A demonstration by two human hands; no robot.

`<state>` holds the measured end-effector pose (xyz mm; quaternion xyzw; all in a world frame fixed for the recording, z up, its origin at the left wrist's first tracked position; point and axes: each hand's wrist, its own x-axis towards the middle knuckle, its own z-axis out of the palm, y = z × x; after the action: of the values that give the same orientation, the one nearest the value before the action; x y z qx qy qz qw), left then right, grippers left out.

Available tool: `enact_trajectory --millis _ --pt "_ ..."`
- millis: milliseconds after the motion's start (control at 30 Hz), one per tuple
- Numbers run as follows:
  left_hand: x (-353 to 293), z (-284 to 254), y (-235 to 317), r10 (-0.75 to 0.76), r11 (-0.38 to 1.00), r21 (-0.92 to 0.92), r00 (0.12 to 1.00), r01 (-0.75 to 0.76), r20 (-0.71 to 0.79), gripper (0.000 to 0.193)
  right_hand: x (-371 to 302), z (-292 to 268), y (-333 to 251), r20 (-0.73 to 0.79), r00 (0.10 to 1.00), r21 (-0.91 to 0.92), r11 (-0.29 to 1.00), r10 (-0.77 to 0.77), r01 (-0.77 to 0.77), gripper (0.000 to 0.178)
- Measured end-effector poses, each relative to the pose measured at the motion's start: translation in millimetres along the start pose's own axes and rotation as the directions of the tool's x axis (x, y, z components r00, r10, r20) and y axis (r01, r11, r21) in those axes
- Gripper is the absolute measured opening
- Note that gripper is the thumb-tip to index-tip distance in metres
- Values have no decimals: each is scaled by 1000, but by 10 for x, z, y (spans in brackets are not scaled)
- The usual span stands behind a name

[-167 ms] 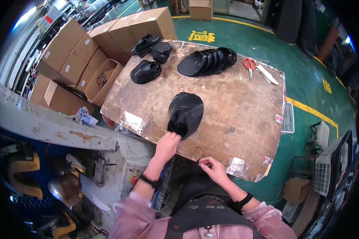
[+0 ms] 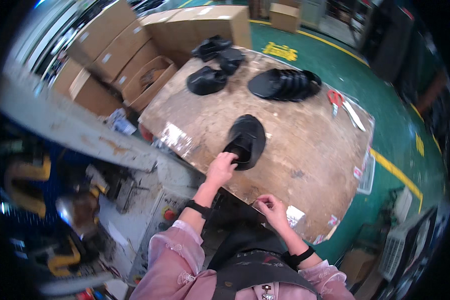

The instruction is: The person is using a shoe-lasting or shaping machine to form the heel of shoe uppers.

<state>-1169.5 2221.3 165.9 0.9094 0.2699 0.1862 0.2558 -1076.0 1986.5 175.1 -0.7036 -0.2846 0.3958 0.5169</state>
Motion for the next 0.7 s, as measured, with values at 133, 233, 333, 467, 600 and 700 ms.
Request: enact_trajectory --millis 133,233,333,467,600,700 --pt "-377 -94 176 99 985 160 976 -68 -196 44 582 290 -223 39 909 -518 770 -414 373 40" --pt "-861 -128 529 -62 998 -15 932 60 -357 18 1343 484 -185 189 784 -668 508 -591 544 49" --pt "-1883 130 699 -247 964 -164 927 207 -282 23 2052 427 63 299 816 -825 295 -495 482 44" --pt "-3689 124 786 -692 700 -295 720 650 -53 27 2456 354 296 394 732 -809 168 -556 563 43" --pt "-6003 556 1081 -955 190 -435 64 880 -288 34 1897 836 90 465 565 -786 -24 -682 618 45" --pt "-7049 46 1531 -839 67 -611 -287 789 -463 38 738 1420 -227 570 267 -490 -60 -777 870 41"
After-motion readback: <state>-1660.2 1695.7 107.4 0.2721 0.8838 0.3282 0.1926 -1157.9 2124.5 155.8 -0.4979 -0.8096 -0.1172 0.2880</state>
